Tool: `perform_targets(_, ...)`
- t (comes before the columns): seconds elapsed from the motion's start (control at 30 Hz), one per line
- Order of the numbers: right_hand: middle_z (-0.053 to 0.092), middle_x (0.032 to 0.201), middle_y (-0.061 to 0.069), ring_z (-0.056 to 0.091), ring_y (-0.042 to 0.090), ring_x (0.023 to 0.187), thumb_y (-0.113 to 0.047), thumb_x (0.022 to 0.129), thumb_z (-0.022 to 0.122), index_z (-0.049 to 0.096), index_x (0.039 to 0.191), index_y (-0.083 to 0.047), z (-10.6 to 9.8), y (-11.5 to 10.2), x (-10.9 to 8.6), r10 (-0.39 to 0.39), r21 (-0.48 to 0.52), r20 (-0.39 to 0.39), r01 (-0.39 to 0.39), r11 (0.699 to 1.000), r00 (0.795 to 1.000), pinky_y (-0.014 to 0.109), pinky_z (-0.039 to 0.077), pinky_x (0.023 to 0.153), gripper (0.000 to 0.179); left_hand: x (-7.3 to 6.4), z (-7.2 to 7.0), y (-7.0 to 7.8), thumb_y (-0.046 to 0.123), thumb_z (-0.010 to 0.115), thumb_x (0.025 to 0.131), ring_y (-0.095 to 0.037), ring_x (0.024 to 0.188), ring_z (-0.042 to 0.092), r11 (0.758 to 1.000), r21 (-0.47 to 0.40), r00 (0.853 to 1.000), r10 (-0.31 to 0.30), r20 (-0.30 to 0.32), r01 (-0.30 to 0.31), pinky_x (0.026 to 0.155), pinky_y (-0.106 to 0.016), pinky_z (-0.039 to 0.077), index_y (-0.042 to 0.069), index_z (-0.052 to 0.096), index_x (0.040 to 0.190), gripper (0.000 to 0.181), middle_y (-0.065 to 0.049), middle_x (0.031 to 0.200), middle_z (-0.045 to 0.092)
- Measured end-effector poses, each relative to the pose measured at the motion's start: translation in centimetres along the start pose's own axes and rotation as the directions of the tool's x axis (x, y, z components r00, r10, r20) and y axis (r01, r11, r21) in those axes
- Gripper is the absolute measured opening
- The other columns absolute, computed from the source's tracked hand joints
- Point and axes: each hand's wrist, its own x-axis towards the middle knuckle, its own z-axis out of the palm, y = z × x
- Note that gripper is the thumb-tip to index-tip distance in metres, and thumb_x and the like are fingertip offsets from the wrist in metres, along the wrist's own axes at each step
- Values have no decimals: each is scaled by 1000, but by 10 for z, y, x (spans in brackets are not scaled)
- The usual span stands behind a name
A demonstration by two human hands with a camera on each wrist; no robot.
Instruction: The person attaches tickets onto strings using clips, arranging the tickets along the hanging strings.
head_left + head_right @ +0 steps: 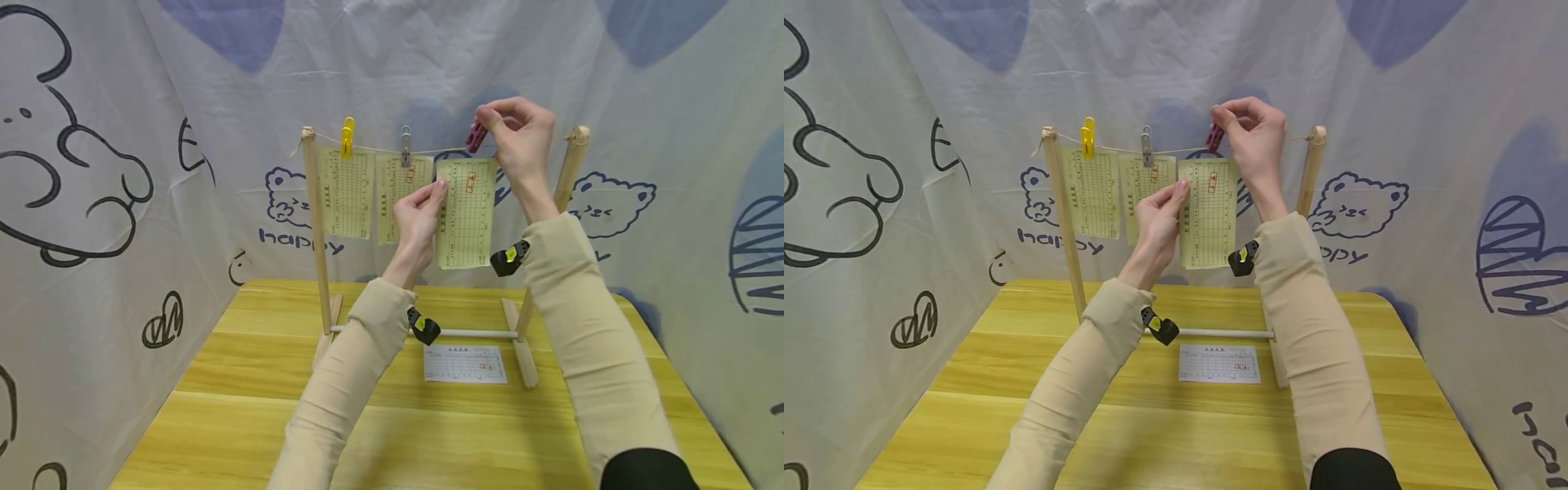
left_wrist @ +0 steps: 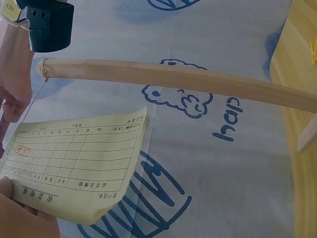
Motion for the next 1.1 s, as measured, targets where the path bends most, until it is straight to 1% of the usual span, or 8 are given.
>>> perform_targets(0.07,70,76,-18,66,3,69,-15,91,75,77,91,-5,2,-1,1,-14,-29,10,14,999,1000,16,51,64,10,1,0,0,15,71,95,-17,102,75,1000,-2,1000,-5,-4,5,91,-24,59,-2,71,115,27,-17,116,74)
perform_targets(0.13,68,76,-19,66,1,70,-15,91,75,77,91,-4,3,-2,1,-32,-57,15,33,998,999,17,54,76,12,1,1,0,15,71,94,-17,101,75,1000,0,1000,-6,-8,6,91,-24,59,-2,71,115,27,-17,116,74)
perform_targets(0.33,65,74,-23,64,0,68,-18,92,75,77,91,-4,6,-3,1,-35,-121,25,37,992,999,17,52,74,15,3,3,0,16,71,94,-20,107,74,1000,4,1000,-4,-21,4,92,-24,59,-3,72,115,28,-18,117,73)
perform_targets(0.53,63,75,-23,63,-2,69,-21,93,74,77,95,-2,7,-4,1,11,-192,27,-5,981,1000,17,51,74,19,4,3,0,15,71,94,-19,108,74,1000,0,999,-8,-33,8,93,-24,59,-3,72,115,27,-17,117,73)
perform_targets(0.7,63,75,-22,62,-2,70,-22,93,74,77,97,-2,8,-5,1,32,-216,33,-24,976,999,18,50,73,20,6,3,-1,15,71,94,-17,103,75,1000,12,999,-9,-41,9,90,-23,59,-2,72,114,27,-17,115,73)
perform_targets(0.83,64,75,-22,62,-2,70,-22,93,74,77,96,-2,8,-6,2,38,-225,32,-30,974,999,17,50,72,20,6,3,-2,16,71,94,-18,104,74,1000,21,999,-4,-41,5,91,-23,59,-2,72,114,27,-17,115,74)
perform_targets(0.97,67,77,-17,62,-3,71,-23,92,75,77,98,-2,8,-6,2,51,-245,34,-42,969,998,17,51,73,22,6,3,-1,16,70,95,-20,108,73,1000,21,999,0,-37,0,93,-24,58,-2,72,114,26,-17,116,73)
perform_targets(1.1,73,82,-8,62,-3,72,-25,93,74,77,99,-2,8,-7,1,67,-272,42,-53,961,997,17,51,72,24,6,3,-1,16,70,95,-20,109,73,1000,24,999,13,-34,-12,93,-24,58,-2,72,114,26,-17,116,74)
